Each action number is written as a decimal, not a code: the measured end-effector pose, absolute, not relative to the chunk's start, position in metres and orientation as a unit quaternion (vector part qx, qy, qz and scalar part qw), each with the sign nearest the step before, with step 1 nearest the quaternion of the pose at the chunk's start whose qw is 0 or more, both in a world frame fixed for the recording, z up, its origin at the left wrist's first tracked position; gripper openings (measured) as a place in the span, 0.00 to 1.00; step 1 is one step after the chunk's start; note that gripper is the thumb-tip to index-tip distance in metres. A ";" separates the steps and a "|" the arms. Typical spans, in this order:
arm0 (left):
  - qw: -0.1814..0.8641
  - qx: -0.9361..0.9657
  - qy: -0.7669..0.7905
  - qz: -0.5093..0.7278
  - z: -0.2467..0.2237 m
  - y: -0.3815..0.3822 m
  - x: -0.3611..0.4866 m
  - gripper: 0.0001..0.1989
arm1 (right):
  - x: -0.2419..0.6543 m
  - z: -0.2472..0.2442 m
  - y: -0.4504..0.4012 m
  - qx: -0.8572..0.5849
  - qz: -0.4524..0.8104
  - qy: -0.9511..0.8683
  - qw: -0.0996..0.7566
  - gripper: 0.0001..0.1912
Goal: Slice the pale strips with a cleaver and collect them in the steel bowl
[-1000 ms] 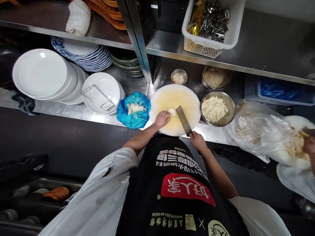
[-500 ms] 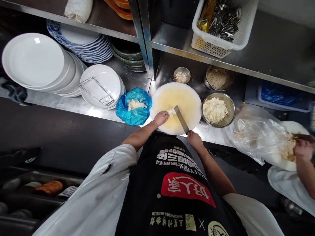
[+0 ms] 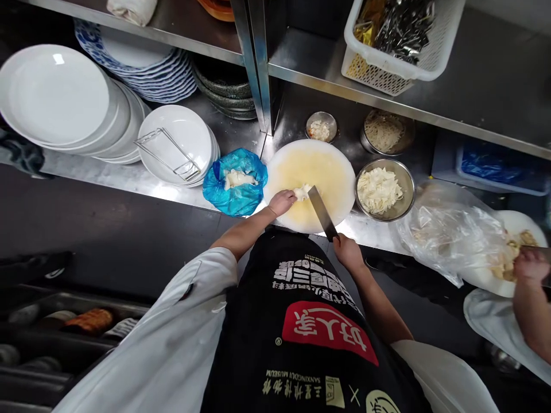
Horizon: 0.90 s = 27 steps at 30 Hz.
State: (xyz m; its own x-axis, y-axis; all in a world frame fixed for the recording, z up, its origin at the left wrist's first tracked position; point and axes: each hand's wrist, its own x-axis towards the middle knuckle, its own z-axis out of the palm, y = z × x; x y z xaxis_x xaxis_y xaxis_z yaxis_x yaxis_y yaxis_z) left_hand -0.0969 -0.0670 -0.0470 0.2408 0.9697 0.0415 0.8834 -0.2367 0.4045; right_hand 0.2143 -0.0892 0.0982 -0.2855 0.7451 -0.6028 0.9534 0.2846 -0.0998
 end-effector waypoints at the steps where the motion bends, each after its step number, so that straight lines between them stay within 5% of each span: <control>1: 0.151 0.772 0.600 0.147 -0.048 -0.067 -0.098 0.12 | 0.214 0.099 -0.091 0.553 -0.229 0.773 0.211 0.20; 8: 0.144 0.771 0.606 0.133 -0.050 -0.068 -0.102 0.12 | 0.211 0.098 -0.095 0.546 -0.245 0.764 0.243 0.17; 13: 0.129 0.771 0.612 0.120 -0.050 -0.069 -0.102 0.12 | 0.207 0.098 -0.101 0.549 -0.235 0.785 0.166 0.21; 18: 0.122 0.771 0.615 0.114 -0.050 -0.070 -0.104 0.12 | 0.199 0.094 -0.103 0.545 -0.250 0.764 0.236 0.17; 23: 0.130 0.771 0.612 0.120 -0.048 -0.073 -0.106 0.13 | 0.197 0.098 -0.107 0.552 -0.237 0.779 0.182 0.19; 27: 0.117 0.774 0.613 0.108 -0.047 -0.074 -0.105 0.13 | 0.191 0.096 -0.106 0.536 -0.253 0.772 0.230 0.17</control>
